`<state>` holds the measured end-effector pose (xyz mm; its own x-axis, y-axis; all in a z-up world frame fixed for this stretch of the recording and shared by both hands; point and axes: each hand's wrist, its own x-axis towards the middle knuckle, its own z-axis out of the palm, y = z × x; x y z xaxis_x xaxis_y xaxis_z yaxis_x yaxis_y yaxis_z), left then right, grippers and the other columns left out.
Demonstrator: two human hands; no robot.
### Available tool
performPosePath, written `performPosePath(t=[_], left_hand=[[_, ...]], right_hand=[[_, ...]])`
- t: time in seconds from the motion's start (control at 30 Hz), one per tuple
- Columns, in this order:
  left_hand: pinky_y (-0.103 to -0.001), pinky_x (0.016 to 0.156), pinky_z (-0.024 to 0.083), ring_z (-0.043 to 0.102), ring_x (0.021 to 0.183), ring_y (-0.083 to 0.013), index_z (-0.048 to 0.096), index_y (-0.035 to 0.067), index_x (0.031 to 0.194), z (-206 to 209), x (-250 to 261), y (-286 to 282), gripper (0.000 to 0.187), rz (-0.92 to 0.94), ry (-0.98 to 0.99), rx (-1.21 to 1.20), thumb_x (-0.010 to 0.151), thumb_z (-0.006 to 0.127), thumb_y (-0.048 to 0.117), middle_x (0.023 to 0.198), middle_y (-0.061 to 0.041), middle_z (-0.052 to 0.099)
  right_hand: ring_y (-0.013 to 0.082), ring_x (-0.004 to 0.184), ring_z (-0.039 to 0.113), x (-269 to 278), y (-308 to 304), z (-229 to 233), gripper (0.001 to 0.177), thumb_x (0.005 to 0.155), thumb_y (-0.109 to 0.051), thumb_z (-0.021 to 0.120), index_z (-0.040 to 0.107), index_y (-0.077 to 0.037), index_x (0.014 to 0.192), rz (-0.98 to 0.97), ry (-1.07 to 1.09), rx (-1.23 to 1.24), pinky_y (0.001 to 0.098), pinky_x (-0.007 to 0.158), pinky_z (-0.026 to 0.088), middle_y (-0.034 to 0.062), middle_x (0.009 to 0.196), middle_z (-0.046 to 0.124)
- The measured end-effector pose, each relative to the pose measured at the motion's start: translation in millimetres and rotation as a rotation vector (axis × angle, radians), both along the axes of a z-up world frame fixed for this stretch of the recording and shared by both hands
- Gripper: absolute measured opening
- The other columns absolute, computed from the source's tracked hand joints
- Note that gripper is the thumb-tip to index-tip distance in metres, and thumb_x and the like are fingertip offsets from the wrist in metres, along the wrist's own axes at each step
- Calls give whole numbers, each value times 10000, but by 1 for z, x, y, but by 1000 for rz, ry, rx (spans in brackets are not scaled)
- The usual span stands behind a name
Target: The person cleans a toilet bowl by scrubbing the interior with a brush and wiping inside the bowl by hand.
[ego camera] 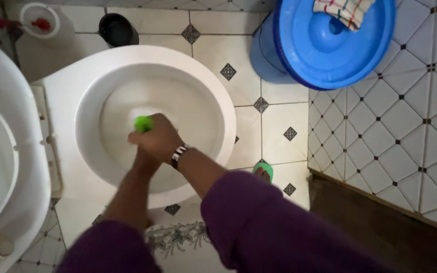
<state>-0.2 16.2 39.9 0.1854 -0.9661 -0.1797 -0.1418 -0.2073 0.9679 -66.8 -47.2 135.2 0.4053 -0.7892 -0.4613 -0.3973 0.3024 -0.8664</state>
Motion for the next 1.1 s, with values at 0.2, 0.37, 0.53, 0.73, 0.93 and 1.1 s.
performPosePath(t=[0.2, 0.37, 0.53, 0.73, 0.93, 1.1], left_hand=[[-435, 861, 544, 697, 949, -356, 740, 35, 1059, -10, 18, -14, 302, -535, -387, 388, 907, 717, 295, 1011, -193, 739], [-437, 901, 508, 588, 1051, -375, 525, -1, 1240, -52, -19, 19, 417, 142, 182, -136, 954, 693, 252, 1127, -233, 617], [-400, 952, 522, 707, 1001, -306, 764, 44, 1081, -38, 47, -9, 269, -665, -331, 658, 942, 743, 274, 1055, -146, 739], [-458, 909, 483, 620, 1046, -414, 494, -127, 1233, -70, -37, 24, 683, 348, -279, -250, 783, 833, 259, 1120, -292, 622], [-401, 1038, 573, 730, 1119, -260, 773, 80, 1232, -65, 44, 5, 472, -665, -474, 574, 933, 686, 436, 1215, -145, 787], [-395, 1009, 527, 655, 1154, -269, 736, 95, 1213, -93, 7, 16, 480, -221, -118, 380, 1064, 528, 501, 1240, -150, 748]], right_hand=[[188, 535, 565, -47, -9, -27, 247, 840, -155, 769, 582, -48, 719, -654, -515, 451, 344, 505, 476, 51, 641, 567], [160, 609, 625, -28, 14, -20, 171, 798, -121, 774, 653, -9, 752, -98, -92, -62, 309, 564, 529, 89, 680, 670], [154, 633, 653, -31, 10, -45, 178, 777, -180, 658, 702, -96, 927, -314, -134, -3, 351, 555, 548, 37, 792, 684], [209, 641, 656, -20, 9, 3, 211, 795, -190, 800, 720, 3, 773, 98, 124, -193, 370, 631, 551, 113, 720, 669], [159, 598, 631, -21, 6, -16, 165, 879, -210, 652, 678, -93, 767, -344, -102, 267, 337, 555, 502, 46, 658, 664], [176, 543, 615, -13, -9, -12, 208, 855, -159, 690, 646, -44, 688, -88, -40, -11, 341, 513, 494, 70, 616, 650]])
